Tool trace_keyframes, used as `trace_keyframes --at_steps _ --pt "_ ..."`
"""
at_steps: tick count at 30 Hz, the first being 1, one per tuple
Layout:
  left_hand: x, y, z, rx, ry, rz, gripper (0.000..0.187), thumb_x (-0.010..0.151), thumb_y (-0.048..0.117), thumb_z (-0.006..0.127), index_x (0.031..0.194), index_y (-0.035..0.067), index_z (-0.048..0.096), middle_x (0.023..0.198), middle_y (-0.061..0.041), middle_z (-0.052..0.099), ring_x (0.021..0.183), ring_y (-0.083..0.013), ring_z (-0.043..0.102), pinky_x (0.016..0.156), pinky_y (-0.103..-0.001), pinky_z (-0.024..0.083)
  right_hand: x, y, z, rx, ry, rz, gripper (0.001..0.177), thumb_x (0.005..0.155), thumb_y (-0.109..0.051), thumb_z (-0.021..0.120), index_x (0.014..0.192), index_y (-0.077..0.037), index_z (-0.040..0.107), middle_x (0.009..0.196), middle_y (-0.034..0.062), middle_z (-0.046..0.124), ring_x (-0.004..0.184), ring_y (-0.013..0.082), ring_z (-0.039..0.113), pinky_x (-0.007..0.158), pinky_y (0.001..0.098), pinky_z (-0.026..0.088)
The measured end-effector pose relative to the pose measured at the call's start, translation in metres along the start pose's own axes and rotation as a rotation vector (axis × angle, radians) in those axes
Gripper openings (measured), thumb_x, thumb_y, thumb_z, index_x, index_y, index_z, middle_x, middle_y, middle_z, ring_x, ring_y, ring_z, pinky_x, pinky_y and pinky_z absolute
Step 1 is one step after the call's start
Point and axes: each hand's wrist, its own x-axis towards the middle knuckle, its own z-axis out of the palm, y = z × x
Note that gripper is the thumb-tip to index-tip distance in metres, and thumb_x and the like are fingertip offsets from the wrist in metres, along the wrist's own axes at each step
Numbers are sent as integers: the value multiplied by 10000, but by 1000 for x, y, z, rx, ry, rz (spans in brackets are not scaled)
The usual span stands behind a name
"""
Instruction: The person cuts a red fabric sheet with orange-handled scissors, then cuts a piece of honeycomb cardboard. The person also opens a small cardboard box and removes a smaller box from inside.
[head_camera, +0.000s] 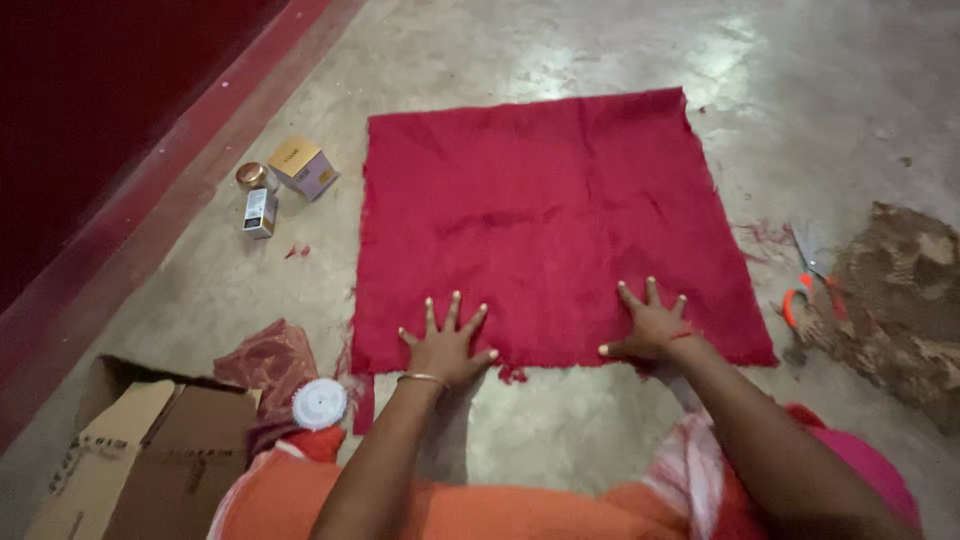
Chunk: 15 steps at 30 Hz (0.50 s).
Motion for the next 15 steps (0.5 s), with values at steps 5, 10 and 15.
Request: trace_keyframes --at_steps 5,10,15 --pt "73 -7 -34 -38 100 -16 898 845 769 545 1607 479 170 1742 -7 -28 1574 -426 -63 1104 -861 37 55 -17 -40 98 -134 227 1399 594 -694 917 1622 -459 -2 1730 41 -171 1547 534 -82 1116 831 177" --pt "167 -25 -87 -30 84 -14 956 782 838 544 1594 503 167 1737 25 -13 1577 -405 -43 1126 -848 4 150 -20 -93 147 -72 238 1391 568 -658 937 1624 -477 49 1740 15 -152 1554 525 -83 1106 855 141" --pt "239 -18 -135 157 105 -102 940 802 806 577 1594 493 178 1737 3 26 1583 -434 -17 1126 -830 19 228 -23 -130 171 68 306 1480 569 -633 960 1623 -392 -49 1704 31 -183 1543 420 -96 1130 808 92"
